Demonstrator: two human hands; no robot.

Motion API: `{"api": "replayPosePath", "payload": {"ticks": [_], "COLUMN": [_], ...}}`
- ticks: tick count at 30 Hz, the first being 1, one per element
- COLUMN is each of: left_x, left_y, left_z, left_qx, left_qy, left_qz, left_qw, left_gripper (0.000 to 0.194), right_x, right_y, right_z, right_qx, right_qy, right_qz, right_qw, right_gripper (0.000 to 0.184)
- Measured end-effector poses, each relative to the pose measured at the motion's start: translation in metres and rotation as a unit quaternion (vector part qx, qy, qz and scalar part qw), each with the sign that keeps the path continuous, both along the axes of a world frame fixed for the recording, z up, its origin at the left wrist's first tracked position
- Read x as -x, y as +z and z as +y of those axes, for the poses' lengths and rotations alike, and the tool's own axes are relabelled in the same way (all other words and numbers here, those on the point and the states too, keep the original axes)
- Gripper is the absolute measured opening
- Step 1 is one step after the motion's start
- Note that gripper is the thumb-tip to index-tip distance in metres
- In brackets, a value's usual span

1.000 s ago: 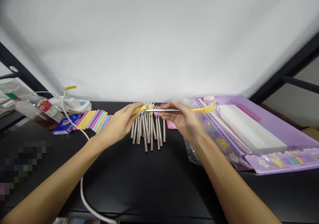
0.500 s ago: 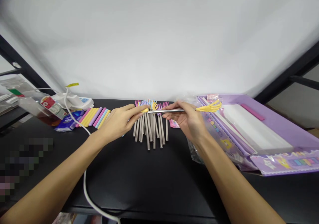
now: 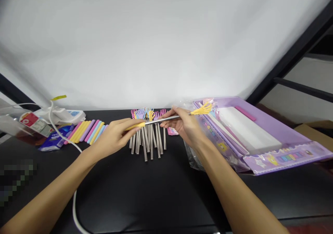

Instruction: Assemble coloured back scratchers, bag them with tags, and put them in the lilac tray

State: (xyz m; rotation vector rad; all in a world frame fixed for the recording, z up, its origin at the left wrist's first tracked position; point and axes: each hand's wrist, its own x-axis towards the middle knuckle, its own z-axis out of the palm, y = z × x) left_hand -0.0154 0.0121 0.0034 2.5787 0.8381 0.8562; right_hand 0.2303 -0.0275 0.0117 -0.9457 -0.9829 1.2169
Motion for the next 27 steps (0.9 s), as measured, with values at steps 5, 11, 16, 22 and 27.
{"api": "replayPosePath", "payload": {"ticks": [5,11,16,22,27], "left_x": [0.001,0.001,-0.007,0.003,0.016], "left_y": [0.000,0.005,0.006,0.000,-0.007], "left_z": [0.002,-0.002,-0.010,0.011,0.025], "left_qx": [-0.014,0.022,0.052,-0.050,-0.155], "left_qy": [0.007,-0.009,-0.019,0.028,0.027], "left_qz": [0.000,-0.022,0.015,-0.043,-0.058], "left_qw": [1.000,0.999,0.998,0.997,0.986], "left_gripper": [0.033,0.031,0.032,0.026,0.020], "right_x": [-0.001,0.013,0.022,-0.006,-0.040], "right_y": [-0.001,0.000,-0.008,0.000,0.007], "right_z": [-0.001,-0.007,-0.005,0.002,-0.001], "right_qx": [-0.017,-0.075,-0.098,-0.012,0.071], "right_qy": [0.011,0.029,0.047,-0.060,-0.034], "right_qz": [-0.026,-0.034,-0.034,-0.001,-0.138], "right_qw": [0.999,0.996,0.994,0.998,0.987], "right_gripper": [0.035,0.039,0.042,0.036,0.042]}}
